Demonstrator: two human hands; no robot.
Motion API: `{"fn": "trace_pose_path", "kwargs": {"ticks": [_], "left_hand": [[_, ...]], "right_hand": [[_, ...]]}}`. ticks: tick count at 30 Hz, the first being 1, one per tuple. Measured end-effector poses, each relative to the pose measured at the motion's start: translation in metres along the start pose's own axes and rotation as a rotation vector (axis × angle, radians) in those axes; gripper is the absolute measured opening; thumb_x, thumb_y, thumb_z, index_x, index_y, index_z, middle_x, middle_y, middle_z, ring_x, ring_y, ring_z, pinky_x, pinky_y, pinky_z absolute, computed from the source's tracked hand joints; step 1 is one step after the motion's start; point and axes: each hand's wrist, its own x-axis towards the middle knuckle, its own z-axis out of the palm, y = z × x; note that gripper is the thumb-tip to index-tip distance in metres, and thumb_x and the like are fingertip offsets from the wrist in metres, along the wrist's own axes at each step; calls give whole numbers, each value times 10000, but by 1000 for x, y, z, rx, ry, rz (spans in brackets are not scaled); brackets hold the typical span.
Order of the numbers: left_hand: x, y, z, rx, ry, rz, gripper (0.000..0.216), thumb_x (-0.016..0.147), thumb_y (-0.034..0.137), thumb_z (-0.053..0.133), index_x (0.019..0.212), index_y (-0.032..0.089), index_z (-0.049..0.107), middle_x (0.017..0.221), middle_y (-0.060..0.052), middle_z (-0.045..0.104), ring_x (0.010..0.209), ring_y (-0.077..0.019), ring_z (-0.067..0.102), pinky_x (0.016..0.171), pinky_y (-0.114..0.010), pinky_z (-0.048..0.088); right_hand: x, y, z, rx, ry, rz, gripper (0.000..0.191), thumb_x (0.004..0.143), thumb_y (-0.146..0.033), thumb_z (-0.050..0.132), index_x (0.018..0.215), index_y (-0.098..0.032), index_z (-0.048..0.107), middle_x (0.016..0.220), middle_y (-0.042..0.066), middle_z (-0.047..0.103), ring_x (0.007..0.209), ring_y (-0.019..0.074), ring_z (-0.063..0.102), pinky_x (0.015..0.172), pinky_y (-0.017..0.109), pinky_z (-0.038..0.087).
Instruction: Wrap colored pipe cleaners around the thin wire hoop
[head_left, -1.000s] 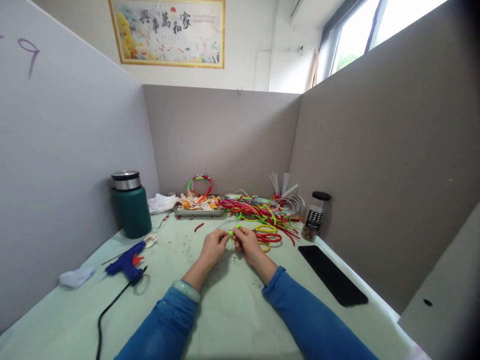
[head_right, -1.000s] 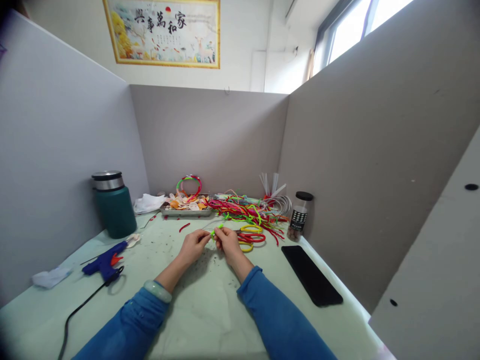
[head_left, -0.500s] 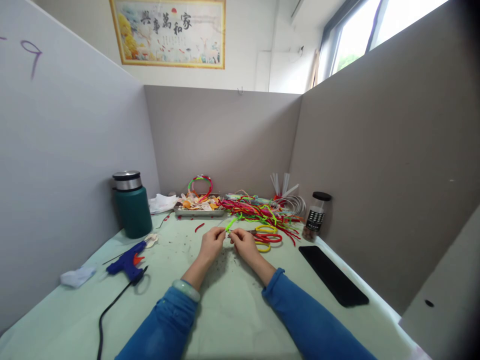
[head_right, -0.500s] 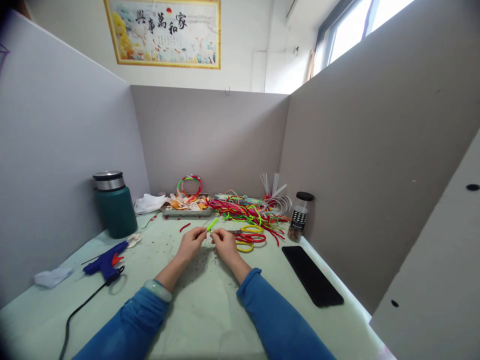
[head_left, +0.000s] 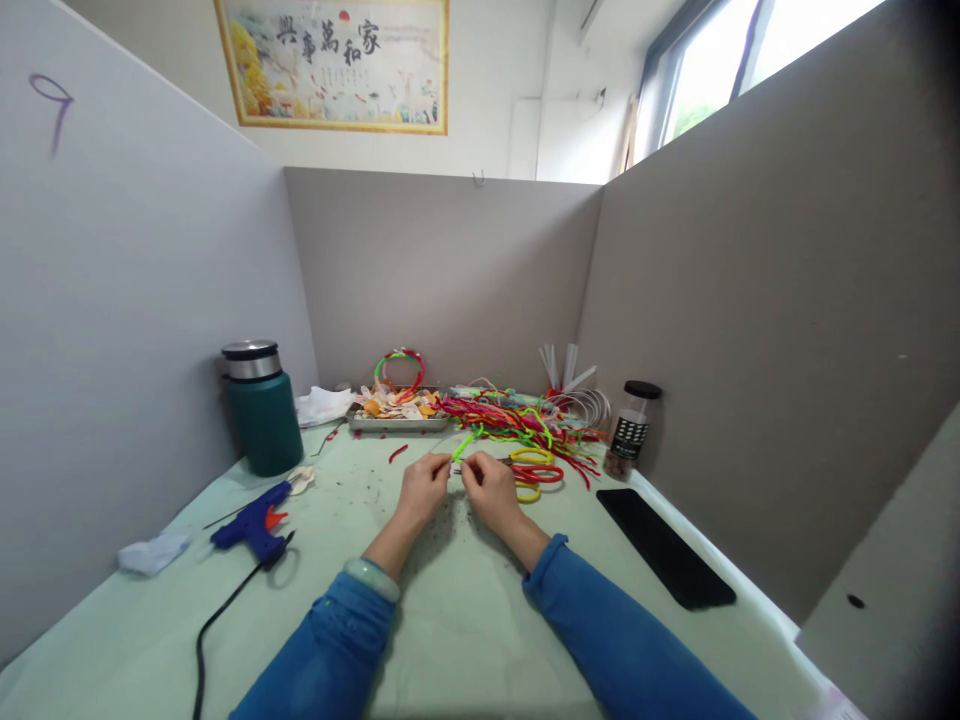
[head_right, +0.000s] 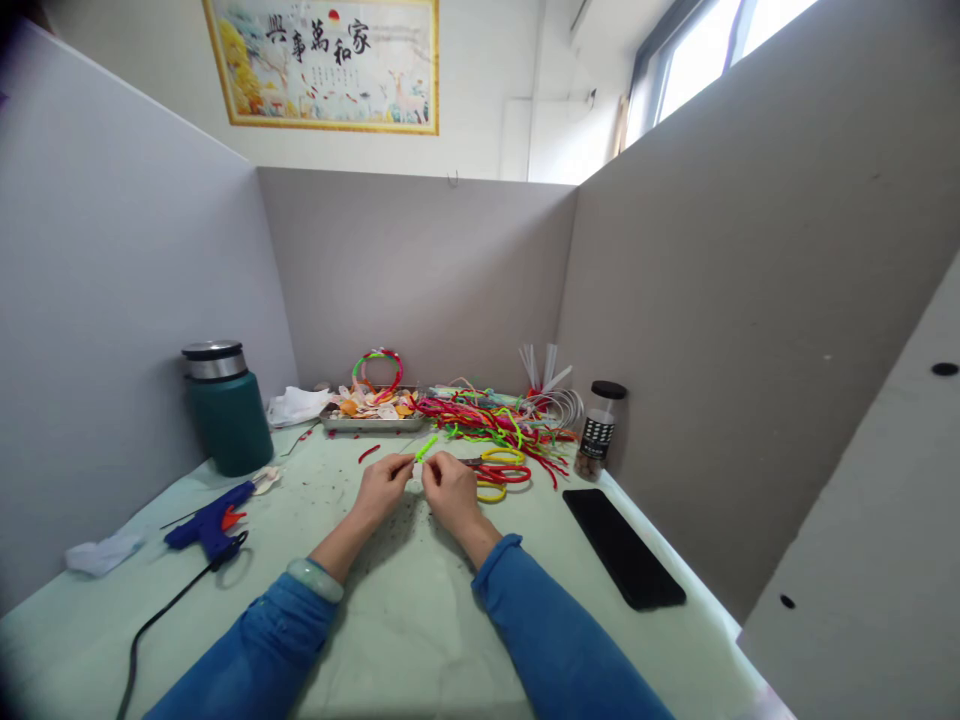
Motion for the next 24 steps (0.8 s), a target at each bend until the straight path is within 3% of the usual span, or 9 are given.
{"fn": "trace_pose_path", "kwargs": {"ticks": [8,12,18,24], "left_hand": [[-4,5,-1,98,-74,116,234,765,131,476,791,183,702,717,-29,640,682,-130,546,643,-229,385],[-5,6,-3,91,-52,57,212,750,159,504,788,190,711,717,-27,654,670,-130,544,639,-227,373],[-1,5,-4,9,32,-63,313,795,344,467,681,149,684,652,-21,639,614,-116,524,571,-207,342],[0,5,-5,-16,-47,-130,359,759,390,468,547,142,617,497,12,520,527,-104,443,502,-204,283]], "right_hand": [[-1,-4,-4,-134,-70,-142,189,846,-236,435,771,-197,604,753,70,595,692,177,513,664,271,342],[-2,-8,-3,-72,-87,-152,171,850,-282,459,827,-203,609,795,65,612,709,172,528,670,264,354],[2,3,3,184,8,116,261,830,-389,483,668,-203,569,603,7,578,553,138,501,548,241,348],[7,16,11,594,-138,407,295,752,-467,550,650,-192,534,530,-31,547,349,86,405,368,221,281]]}}
